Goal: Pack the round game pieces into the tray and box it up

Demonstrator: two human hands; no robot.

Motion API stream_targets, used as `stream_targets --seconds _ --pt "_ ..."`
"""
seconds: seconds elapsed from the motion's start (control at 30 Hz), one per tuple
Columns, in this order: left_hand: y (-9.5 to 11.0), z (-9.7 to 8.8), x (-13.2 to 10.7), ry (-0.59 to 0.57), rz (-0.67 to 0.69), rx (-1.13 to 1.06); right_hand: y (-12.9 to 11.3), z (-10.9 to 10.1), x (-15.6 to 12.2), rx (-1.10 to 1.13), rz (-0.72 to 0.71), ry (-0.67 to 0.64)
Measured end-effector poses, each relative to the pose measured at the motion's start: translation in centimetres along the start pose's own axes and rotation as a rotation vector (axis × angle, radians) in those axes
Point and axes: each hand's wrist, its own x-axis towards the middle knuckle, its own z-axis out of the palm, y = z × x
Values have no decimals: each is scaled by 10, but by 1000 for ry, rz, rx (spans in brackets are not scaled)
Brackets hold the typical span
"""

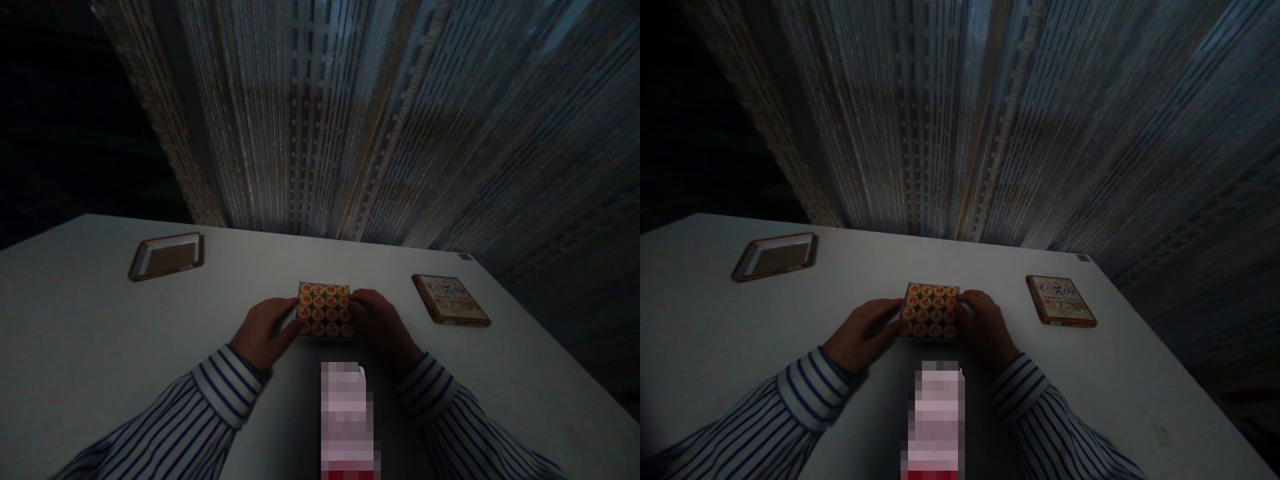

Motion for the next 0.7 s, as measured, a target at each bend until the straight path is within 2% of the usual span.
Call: stream_targets --seconds 0.3,0.7 --pt "-1 3 12 48 2 100 0 -1 0 16 30 11" --pt "-3 7 11 81 56 192 5 3 -1 33 16 37"
